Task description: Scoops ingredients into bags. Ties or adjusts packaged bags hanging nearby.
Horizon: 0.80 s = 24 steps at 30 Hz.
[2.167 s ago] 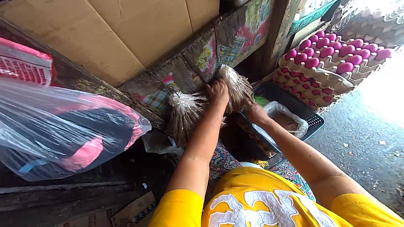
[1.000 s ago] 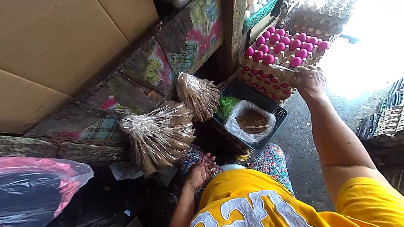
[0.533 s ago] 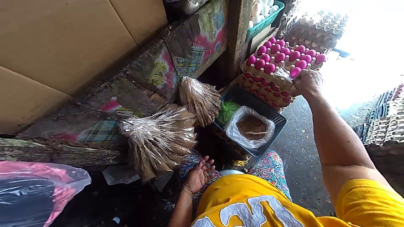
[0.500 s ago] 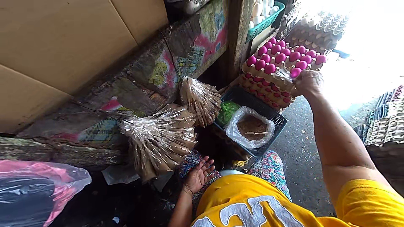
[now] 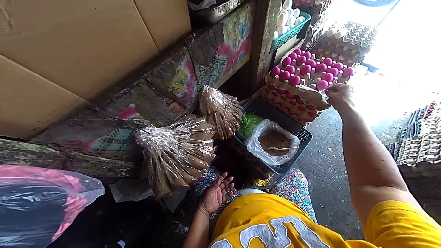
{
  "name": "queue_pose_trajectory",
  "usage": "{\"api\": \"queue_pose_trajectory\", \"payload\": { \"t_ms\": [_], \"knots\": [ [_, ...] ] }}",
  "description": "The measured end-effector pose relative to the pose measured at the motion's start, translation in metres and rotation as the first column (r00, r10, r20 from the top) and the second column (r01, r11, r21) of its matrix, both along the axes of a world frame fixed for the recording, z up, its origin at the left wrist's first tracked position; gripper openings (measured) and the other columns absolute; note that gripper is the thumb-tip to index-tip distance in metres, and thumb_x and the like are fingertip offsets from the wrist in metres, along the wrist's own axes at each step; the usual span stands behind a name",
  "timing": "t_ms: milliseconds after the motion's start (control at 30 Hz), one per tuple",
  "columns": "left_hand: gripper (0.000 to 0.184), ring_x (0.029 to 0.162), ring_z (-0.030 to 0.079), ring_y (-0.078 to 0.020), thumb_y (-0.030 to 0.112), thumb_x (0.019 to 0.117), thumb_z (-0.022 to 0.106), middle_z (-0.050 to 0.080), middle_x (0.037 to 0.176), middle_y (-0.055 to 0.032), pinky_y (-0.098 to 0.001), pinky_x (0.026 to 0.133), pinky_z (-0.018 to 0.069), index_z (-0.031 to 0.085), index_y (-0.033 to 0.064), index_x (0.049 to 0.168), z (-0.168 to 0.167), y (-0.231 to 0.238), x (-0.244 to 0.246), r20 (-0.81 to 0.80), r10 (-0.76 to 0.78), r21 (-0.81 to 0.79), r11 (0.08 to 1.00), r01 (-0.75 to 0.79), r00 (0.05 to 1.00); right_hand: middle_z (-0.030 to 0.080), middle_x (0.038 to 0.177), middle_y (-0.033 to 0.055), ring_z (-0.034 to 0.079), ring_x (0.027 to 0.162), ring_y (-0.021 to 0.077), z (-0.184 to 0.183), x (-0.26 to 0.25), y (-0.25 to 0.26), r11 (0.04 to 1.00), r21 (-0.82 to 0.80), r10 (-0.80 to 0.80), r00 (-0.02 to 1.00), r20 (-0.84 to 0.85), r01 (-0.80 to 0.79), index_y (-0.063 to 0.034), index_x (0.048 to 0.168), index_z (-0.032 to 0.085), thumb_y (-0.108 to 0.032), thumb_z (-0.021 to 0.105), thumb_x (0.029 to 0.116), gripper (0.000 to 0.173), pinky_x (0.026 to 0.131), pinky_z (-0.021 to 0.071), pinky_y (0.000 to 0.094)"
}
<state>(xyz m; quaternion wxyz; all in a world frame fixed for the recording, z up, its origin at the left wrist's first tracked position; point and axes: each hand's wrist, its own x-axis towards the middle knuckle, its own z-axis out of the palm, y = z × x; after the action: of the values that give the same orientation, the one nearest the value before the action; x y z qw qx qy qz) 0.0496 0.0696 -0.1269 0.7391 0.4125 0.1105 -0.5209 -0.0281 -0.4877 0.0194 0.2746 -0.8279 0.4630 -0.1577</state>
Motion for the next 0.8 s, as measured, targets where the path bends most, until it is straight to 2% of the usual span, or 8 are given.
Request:
{"api": "queue_pose_trajectory", "payload": {
  "t_ms": [167, 267, 333, 367, 500, 567, 667, 800],
  "knots": [
    [0.039, 0.112, 0.071, -0.0273, 0.029, 0.1078, 0.048, 0.069, 0.131, -0.0107, -0.0433, 0.091, 0.0599, 0.054, 0.0137, 0.143, 0.001, 0.000, -0.002, 0.008, 0.011, 0.021, 1.000, -0.011, 1.000, 0.066, 0.121, 0.0295, 0.059, 0.120, 0.0468, -0.014, -0.011, -0.011, 0.997, 0.022, -0.073, 0.983, 0.170, 0.070, 0.0013, 0.122, 0.068, -0.025, 0.062, 0.1012, 0.033, 0.101, 0.0400, 0.0693],
    [0.039, 0.112, 0.071, -0.0272, 0.030, 0.1083, 0.046, 0.069, 0.130, -0.0102, -0.0436, 0.092, 0.0598, 0.054, 0.0144, 0.143, 0.000, 0.001, -0.002, 0.016, 0.004, 0.020, 1.000, -0.004, 1.000, 0.066, 0.119, 0.0252, 0.062, 0.111, 0.0312, -0.022, -0.021, -0.014, 0.991, 0.113, -0.106, 0.921, 0.374, 0.069, 0.0043, 0.122, 0.065, -0.021, 0.066, 0.0979, 0.034, 0.099, 0.0466, 0.0520],
    [0.038, 0.112, 0.071, -0.0261, 0.030, 0.1094, 0.042, 0.070, 0.130, -0.0091, -0.0431, 0.092, 0.0596, 0.054, 0.0153, 0.143, 0.000, 0.001, -0.001, 0.022, -0.004, 0.023, 1.000, 0.004, 1.000, 0.064, 0.111, 0.0141, 0.058, 0.092, 0.0139, -0.021, -0.026, -0.008, 0.973, 0.220, -0.174, 0.865, 0.471, 0.076, 0.0014, 0.122, 0.062, -0.019, 0.066, 0.0993, 0.030, 0.083, 0.0482, 0.0342],
    [0.039, 0.112, 0.071, -0.0263, 0.029, 0.1096, 0.041, 0.070, 0.130, -0.0094, -0.0434, 0.092, 0.0594, 0.054, 0.0150, 0.143, 0.000, 0.000, -0.001, 0.019, 0.000, 0.024, 1.000, 0.000, 1.000, 0.063, 0.108, 0.0099, 0.055, 0.086, 0.0099, -0.021, -0.028, -0.008, 0.959, 0.272, -0.214, 0.835, 0.507, 0.081, -0.0003, 0.121, 0.062, -0.019, 0.066, 0.1000, 0.028, 0.077, 0.0469, 0.0307],
    [0.039, 0.112, 0.071, -0.0270, 0.028, 0.1101, 0.039, 0.070, 0.130, -0.0103, -0.0436, 0.091, 0.0598, 0.054, 0.0139, 0.143, 0.001, -0.001, -0.001, 0.011, 0.008, 0.031, 0.999, -0.008, 1.000, 0.065, 0.107, 0.0043, 0.058, 0.083, 0.0074, -0.022, -0.040, 0.000, 0.910, 0.392, -0.357, 0.738, 0.573, 0.135, -0.0056, 0.124, 0.061, -0.022, 0.063, 0.1020, 0.027, 0.072, 0.0483, 0.0290],
    [0.039, 0.112, 0.071, -0.0269, 0.028, 0.1105, 0.037, 0.070, 0.130, -0.0099, -0.0437, 0.092, 0.0596, 0.055, 0.0140, 0.143, 0.000, -0.001, -0.002, 0.013, 0.010, 0.033, 0.999, -0.010, 1.000, 0.063, 0.109, 0.0054, 0.058, 0.084, 0.0082, -0.021, -0.046, 0.011, 0.906, 0.392, -0.375, 0.732, 0.569, 0.159, -0.0051, 0.125, 0.059, -0.021, 0.062, 0.1029, 0.028, 0.072, 0.0488, 0.0286],
    [0.039, 0.111, 0.071, -0.0266, 0.028, 0.1109, 0.035, 0.070, 0.129, -0.0097, -0.0438, 0.091, 0.0599, 0.055, 0.0141, 0.142, 0.002, -0.002, -0.001, 0.021, 0.015, 0.037, 0.999, -0.015, 1.000, 0.064, 0.119, 0.0176, 0.063, 0.096, 0.0205, -0.018, -0.057, 0.033, 0.944, 0.284, -0.295, 0.823, 0.486, 0.171, 0.0024, 0.131, 0.056, -0.022, 0.056, 0.1050, 0.036, 0.082, 0.0525, 0.0407],
    [0.039, 0.112, 0.071, -0.0263, 0.030, 0.1098, 0.040, 0.070, 0.129, -0.0095, -0.0427, 0.092, 0.0597, 0.055, 0.0148, 0.142, 0.000, -0.001, -0.002, 0.030, 0.003, 0.033, 0.999, -0.004, 1.000, 0.063, 0.123, 0.0281, 0.066, 0.104, 0.0374, -0.026, -0.065, 0.067, 0.977, 0.163, -0.192, 0.905, 0.380, 0.139, 0.0068, 0.133, 0.053, -0.022, 0.048, 0.1084, 0.038, 0.091, 0.0522, 0.0568]
  ]
}}
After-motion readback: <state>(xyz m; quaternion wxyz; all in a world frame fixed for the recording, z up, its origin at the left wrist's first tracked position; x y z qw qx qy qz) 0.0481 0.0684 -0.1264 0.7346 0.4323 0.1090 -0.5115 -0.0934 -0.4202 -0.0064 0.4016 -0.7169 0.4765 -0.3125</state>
